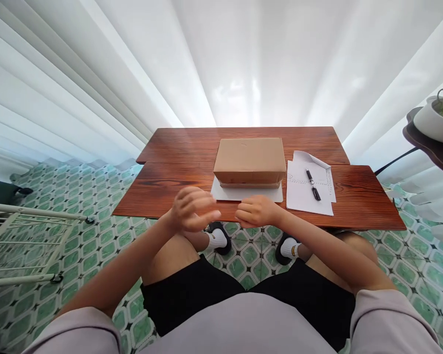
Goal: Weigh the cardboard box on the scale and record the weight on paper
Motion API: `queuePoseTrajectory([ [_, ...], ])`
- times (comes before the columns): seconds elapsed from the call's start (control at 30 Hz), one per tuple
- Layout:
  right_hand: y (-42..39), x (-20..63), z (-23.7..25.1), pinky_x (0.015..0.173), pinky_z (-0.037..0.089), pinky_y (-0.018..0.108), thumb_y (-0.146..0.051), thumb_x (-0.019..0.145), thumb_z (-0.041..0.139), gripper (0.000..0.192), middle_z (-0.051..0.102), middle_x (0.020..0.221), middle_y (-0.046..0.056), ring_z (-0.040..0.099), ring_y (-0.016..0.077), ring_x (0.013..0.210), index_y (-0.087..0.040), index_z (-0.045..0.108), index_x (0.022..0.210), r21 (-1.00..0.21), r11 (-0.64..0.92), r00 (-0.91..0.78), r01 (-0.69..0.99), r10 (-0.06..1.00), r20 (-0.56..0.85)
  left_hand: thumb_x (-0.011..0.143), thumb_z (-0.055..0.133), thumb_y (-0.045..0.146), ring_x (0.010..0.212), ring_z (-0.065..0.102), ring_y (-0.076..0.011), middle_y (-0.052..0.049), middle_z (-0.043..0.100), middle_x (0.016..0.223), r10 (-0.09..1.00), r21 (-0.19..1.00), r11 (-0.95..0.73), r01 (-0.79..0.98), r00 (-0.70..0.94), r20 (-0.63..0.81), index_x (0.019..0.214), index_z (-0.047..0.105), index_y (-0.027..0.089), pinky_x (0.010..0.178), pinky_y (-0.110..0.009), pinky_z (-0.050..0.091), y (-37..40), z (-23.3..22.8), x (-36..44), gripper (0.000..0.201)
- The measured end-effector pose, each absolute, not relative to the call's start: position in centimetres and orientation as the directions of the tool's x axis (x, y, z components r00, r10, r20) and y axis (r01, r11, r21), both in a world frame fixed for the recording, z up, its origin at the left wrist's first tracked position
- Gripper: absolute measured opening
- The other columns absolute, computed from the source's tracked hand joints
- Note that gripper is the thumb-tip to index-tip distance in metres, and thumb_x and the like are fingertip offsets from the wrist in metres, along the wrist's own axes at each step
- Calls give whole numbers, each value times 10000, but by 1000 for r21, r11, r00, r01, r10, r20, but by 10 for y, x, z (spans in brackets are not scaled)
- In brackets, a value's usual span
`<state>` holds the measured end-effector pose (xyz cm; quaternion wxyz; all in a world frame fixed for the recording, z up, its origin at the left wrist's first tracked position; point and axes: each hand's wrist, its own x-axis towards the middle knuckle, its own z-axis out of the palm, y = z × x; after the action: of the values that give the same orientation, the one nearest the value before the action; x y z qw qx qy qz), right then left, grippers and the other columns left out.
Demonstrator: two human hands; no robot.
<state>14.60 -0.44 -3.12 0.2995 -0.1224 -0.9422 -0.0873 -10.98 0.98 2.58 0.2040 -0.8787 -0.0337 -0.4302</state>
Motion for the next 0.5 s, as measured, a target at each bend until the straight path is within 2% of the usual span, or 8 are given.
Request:
queuePoseTrajectory([
  [0.03,-6,142,-35,565,299,326,-220,1070,333,360,524,662,3,453,173,613,-210,521,762,75,967,-841,245,173,513,879,671,264,828,599,-164,-1,636,915,-208,-408,-899,157,668,715,1077,624,315,755,-312,471,-3,29,-101,209],
  [0.1,-10,134,-43,589,316,329,-288,1105,297,413,546,695,20,463,181,636,-201,539,782,19,984,-909,175,154,386,908,667,295,768,567,-158,16,627,875,-314,-486,-873,24,736,600,1110,621,352,714,-297,464,-29,33,-85,215],
  [0.23,-14,118,-52,619,349,322,-314,1117,318,406,582,746,37,491,189,679,-183,569,827,-49,993,-939,111,121,323,946,642,344,758,554,-161,-12,628,903,-478,-510,-835,-207,732,486,1159,661,374,710,-296,460,-65,26,-61,216],
  [0.4,-8,102,-56,649,377,304,-249,1110,332,359,604,775,49,530,188,736,-168,584,868,-118,983,-942,142,171,290,946,617,273,732,531,-176,-41,600,909,-556,-492,-811,-317,679,479,1124,698,412,700,-332,440,-73,6,-39,240],
  [0.5,-1,95,-58,675,386,299,-261,1117,309,370,614,803,56,535,186,755,-168,577,881,-232,962,-938,145,209,278,962,556,258,736,535,-194,-38,561,879,-592,-522,-785,-334,654,472,1112,689,462,693,-358,418,-64,-6,-27,286],
])
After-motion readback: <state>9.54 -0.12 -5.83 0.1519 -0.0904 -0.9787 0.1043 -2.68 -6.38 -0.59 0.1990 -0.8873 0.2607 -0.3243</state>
